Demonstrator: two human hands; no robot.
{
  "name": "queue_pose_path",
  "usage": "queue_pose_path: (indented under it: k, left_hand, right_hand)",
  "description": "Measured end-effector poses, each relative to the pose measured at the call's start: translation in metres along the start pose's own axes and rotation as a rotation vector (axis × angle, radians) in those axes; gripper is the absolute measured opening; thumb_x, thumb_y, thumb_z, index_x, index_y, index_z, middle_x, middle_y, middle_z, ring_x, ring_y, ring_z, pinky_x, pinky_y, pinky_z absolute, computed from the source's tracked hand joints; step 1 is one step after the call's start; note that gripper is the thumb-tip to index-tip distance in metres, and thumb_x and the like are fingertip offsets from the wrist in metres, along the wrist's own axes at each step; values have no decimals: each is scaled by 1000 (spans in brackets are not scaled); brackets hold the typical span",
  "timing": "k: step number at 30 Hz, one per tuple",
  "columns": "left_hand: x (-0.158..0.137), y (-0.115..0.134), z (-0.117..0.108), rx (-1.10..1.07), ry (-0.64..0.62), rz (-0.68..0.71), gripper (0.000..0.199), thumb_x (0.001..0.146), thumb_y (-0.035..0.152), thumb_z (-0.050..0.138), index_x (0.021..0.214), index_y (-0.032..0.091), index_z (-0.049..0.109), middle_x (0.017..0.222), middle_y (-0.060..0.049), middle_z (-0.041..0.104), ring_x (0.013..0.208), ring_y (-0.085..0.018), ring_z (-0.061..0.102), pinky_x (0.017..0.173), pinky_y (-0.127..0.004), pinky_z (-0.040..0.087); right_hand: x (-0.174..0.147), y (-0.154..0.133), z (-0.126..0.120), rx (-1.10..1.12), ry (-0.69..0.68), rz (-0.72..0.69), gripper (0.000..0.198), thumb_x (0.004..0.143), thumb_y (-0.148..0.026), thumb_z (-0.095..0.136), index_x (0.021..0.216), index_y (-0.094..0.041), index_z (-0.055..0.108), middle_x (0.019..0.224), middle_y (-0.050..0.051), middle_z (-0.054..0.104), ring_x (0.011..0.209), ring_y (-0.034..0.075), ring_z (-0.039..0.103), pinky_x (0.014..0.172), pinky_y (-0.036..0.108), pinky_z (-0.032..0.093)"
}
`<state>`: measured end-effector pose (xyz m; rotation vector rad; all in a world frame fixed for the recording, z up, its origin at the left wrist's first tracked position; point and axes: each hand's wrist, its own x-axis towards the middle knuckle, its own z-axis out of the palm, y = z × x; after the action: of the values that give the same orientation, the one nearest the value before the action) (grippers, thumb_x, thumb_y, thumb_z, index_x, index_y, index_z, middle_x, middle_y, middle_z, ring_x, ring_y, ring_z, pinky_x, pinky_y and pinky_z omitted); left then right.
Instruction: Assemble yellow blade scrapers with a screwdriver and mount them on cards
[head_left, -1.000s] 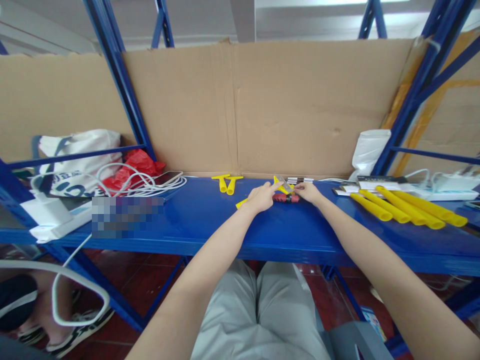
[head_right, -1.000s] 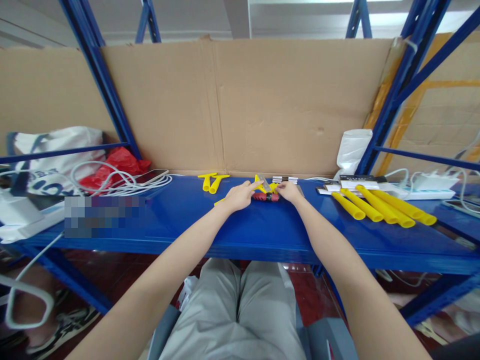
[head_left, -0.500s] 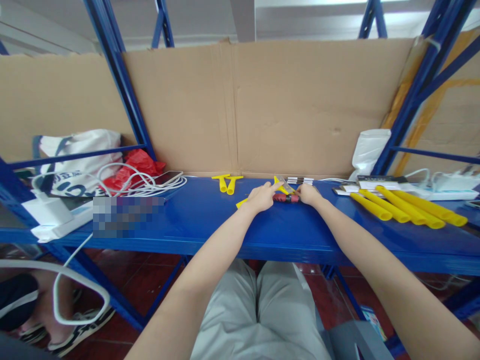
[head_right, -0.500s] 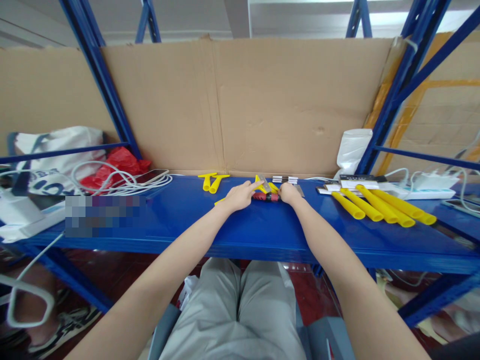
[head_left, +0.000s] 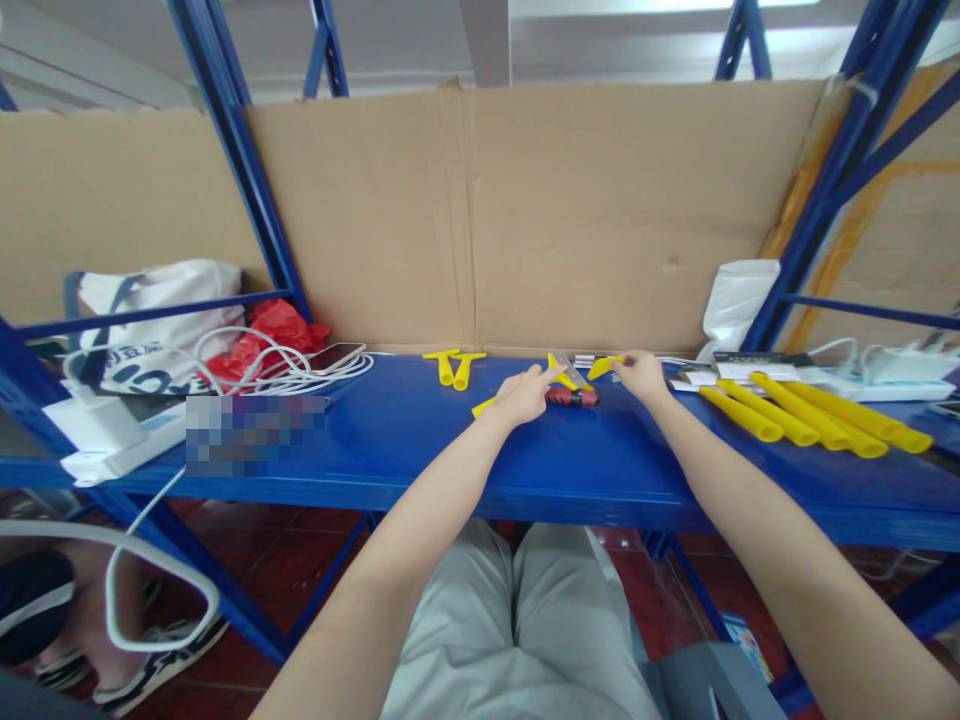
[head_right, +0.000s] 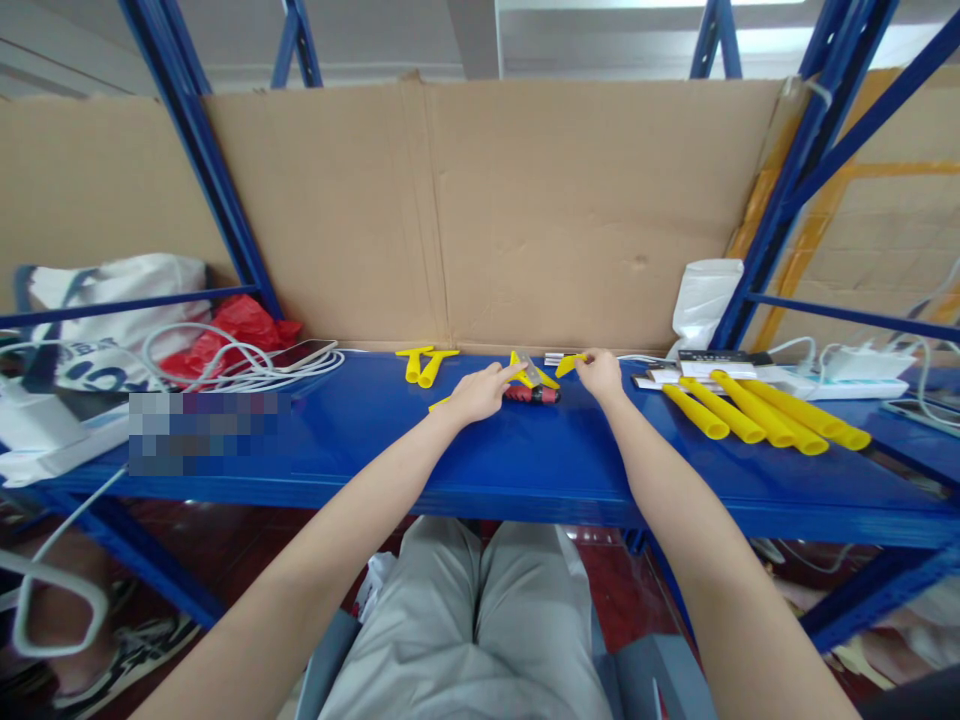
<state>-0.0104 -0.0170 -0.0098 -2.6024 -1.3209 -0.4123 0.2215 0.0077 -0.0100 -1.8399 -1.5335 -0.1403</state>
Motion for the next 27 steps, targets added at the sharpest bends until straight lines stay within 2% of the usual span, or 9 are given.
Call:
queue_pose_path:
  k: [2, 5, 7, 9, 15, 17, 22, 27]
  left_hand:
    - [0, 0, 0, -3, 4, 2, 52, 94, 21, 33, 144, 33, 29, 120, -7, 54, 104, -22, 60, 86, -33, 46]
    - [-1, 0, 0, -4, 7, 3, 52, 94, 22, 33, 145, 32, 27, 119, -8, 54, 104, -22, 60, 86, -33, 46]
    - [-1, 0, 0, -2, 7, 3, 52, 94, 21, 34, 145, 33, 27, 119, -8, 54, 104, -22, 60, 86, -33, 46]
    - [-1, 0, 0, -1, 9, 5, 52, 94, 21, 34, 144, 33, 28, 119, -7, 55, 103, -21, 60, 87, -32, 46]
    - [-1, 0, -1, 2, 10, 6, 52, 94, 20, 32, 144, 31, 29, 116, -6, 55, 101, -20, 60, 87, -31, 46]
    - [-1, -1, 0, 6, 14, 10, 52, 94, 20, 33, 144, 32, 30, 117, -6, 55, 101, -20, 60, 87, -31, 46]
    - [0, -1, 2, 5, 19, 6, 52, 94, 21, 33, 144, 32, 29, 116, -7, 55, 100, -20, 61, 87, -31, 46]
    - [0, -1, 1, -2, 11, 6, 52, 94, 22, 34, 145, 32, 28, 117, -7, 55, 101, -21, 61, 87, -31, 45]
  right_hand:
    - [3, 3, -3, 131, 63, 48, 21, 80, -24, 52, 88, -13, 67, 96, 14, 69, 92, 23, 63, 82, 31, 47]
    - [5, 4, -5, 397, 93, 197, 21, 83, -29, 50, 90, -14, 62, 87, 13, 67, 76, 20, 64, 70, 30, 51]
    - [5, 4, -5, 614, 37, 319, 23, 87, -32, 45, 98, -16, 57, 82, 10, 65, 62, 17, 63, 60, 29, 52]
    - [3, 4, -4, 776, -61, 394, 25, 89, -35, 41, 103, -17, 53, 78, 7, 63, 55, 15, 62, 57, 29, 52]
    - [3, 2, -8, 1001, -299, 584, 21, 87, -18, 36, 83, -16, 56, 75, 10, 64, 67, 15, 64, 70, 29, 53]
    - [2, 0, -10, 1047, -344, 603, 18, 84, -15, 38, 77, -17, 55, 75, 10, 64, 71, 15, 63, 73, 29, 52]
    - [-2, -7, -14, 1044, -457, 542, 16, 80, -11, 46, 68, -17, 54, 72, 8, 62, 72, 15, 60, 77, 30, 50]
    - [-6, -14, -16, 1102, -467, 564, 22, 79, -3, 46, 65, -18, 54, 62, 3, 58, 62, 11, 56, 75, 26, 50]
